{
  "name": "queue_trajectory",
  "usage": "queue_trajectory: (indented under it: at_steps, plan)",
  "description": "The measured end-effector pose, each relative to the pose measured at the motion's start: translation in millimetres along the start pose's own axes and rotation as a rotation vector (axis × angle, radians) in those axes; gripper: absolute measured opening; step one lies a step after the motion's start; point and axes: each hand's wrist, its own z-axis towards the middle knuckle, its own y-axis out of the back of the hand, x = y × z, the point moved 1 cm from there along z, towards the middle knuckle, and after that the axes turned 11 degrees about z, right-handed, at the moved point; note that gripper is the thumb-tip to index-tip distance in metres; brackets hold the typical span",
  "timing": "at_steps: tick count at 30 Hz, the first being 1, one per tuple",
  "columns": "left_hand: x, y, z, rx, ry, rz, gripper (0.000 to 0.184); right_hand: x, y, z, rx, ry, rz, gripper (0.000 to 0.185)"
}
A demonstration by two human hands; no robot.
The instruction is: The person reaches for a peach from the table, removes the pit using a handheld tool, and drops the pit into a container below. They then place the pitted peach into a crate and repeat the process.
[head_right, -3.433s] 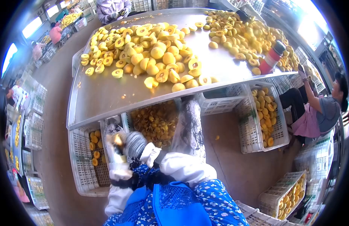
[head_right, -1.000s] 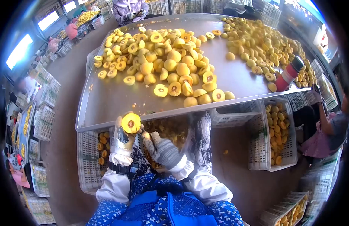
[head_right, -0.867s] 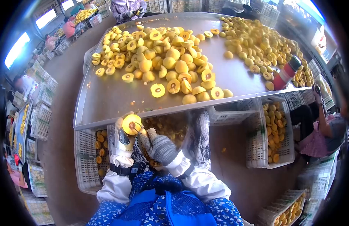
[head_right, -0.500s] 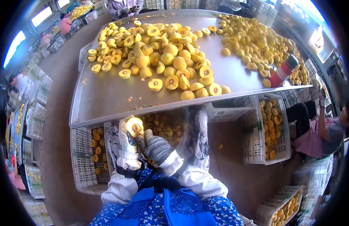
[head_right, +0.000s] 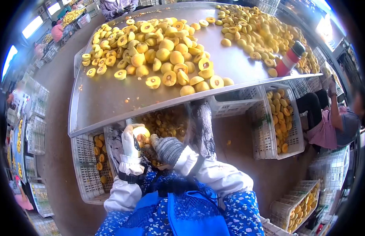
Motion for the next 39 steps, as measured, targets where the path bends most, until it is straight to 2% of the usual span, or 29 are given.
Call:
queue_trajectory:
  at_steps: [2, 3, 6, 7, 8, 10, 12, 13, 14, 15, 16, 18, 21, 24, 26, 28, 31, 35, 37, 39]
  plan:
    - [-7.7, 1.1, -0.7, 0.122, 0.074, 0.071, 0.039, -14.9, -3.0, -3.6, 0.028, 0.063, -0.030, 0.041]
    - [-11.4, -0.4, -0.3, 0.139, 0.090, 0.090, 0.041, -8.5, 0.1, 2.2, 0.135, -0.131, -0.064, 0.039]
    - [-6.0, -0.3, 9.1, 0.255, 0.195, 0.027, 0.041, 0.4, 12.3, 3.0, 0.142, -0.221, 0.079, 0.020]
    - [-0.2, 1.8, 14.4, 0.321, 0.151, 0.046, 0.042, -31.4, -12.4, 4.0, 0.096, -0.120, 0.201, 0.020]
    - [-2.8, -0.2, 12.4, 0.294, 0.146, -0.003, 0.043, -62.7, -36.8, 5.0, 0.062, -0.014, 0.319, 0.023]
    - [-12.2, -2.9, 8.2, 0.236, 0.131, -0.097, 0.046, -43.5, -33.0, 5.7, -0.127, -0.059, 0.634, 0.035]
    - [7.8, -6.5, 10.7, 0.077, 0.128, -0.198, 0.045, -21.9, -18.4, 6.4, -0.278, 0.249, 0.420, 0.037]
    - [13.4, -14.6, 4.1, -0.045, 0.112, -0.265, 0.043, -15.2, -20.2, 5.0, -0.195, 0.087, 0.633, 0.036]
    - [20.8, -17.4, 0.1, -0.169, 0.097, -0.330, 0.042, -20.5, -34.8, 3.4, -0.206, 0.137, 0.570, 0.032]
    - [33.0, -16.1, 0.6, -0.250, 0.177, -0.423, 0.039, -25.8, -49.4, 1.6, -0.221, 0.187, 0.506, 0.030]
    - [31.6, -16.7, -2.9, -0.285, 0.203, -0.372, 0.041, -26.8, -60.3, 0.7, -0.238, 0.236, 0.443, 0.032]
    - [31.8, -15.6, -5.5, -0.293, 0.201, -0.225, 0.046, -27.9, -63.5, -8.4, -0.250, 0.364, 0.112, 0.066]
    - [26.6, -22.5, -4.4, -0.325, 0.139, -0.232, 0.052, -24.2, -55.0, -5.0, -0.182, 0.159, 0.280, 0.031]
    - [34.3, -22.9, -7.0, -0.362, 0.078, -0.179, 0.058, -13.6, -54.3, -5.5, -0.151, -0.138, 0.745, 0.029]
    - [32.1, -20.6, -11.5, -0.340, 0.110, -0.172, 0.061, -15.3, -47.9, -6.4, -0.061, -0.143, 0.614, 0.029]
    - [26.3, -20.6, -15.1, -0.339, 0.148, -0.178, 0.062, -7.1, -40.0, -1.8, 0.029, -0.340, 0.753, 0.028]
    - [15.8, -17.3, -16.0, -0.323, 0.139, -0.147, 0.064, -4.7, -43.7, 2.1, 0.056, -0.534, 1.012, 0.040]
    - [14.0, -10.7, -11.6, -0.234, 0.199, -0.178, 0.065, 3.5, -52.1, -2.1, -0.070, -0.501, 1.152, 0.045]
    - [12.6, -8.1, -10.9, -0.193, 0.246, -0.200, 0.064, 5.2, -51.9, 1.6, -0.226, -0.159, 0.819, 0.041]
    - [10.4, -7.6, -13.5, -0.199, 0.202, -0.184, 0.063, 0.3, -46.8, 2.2, -0.143, -0.114, 0.787, 0.039]
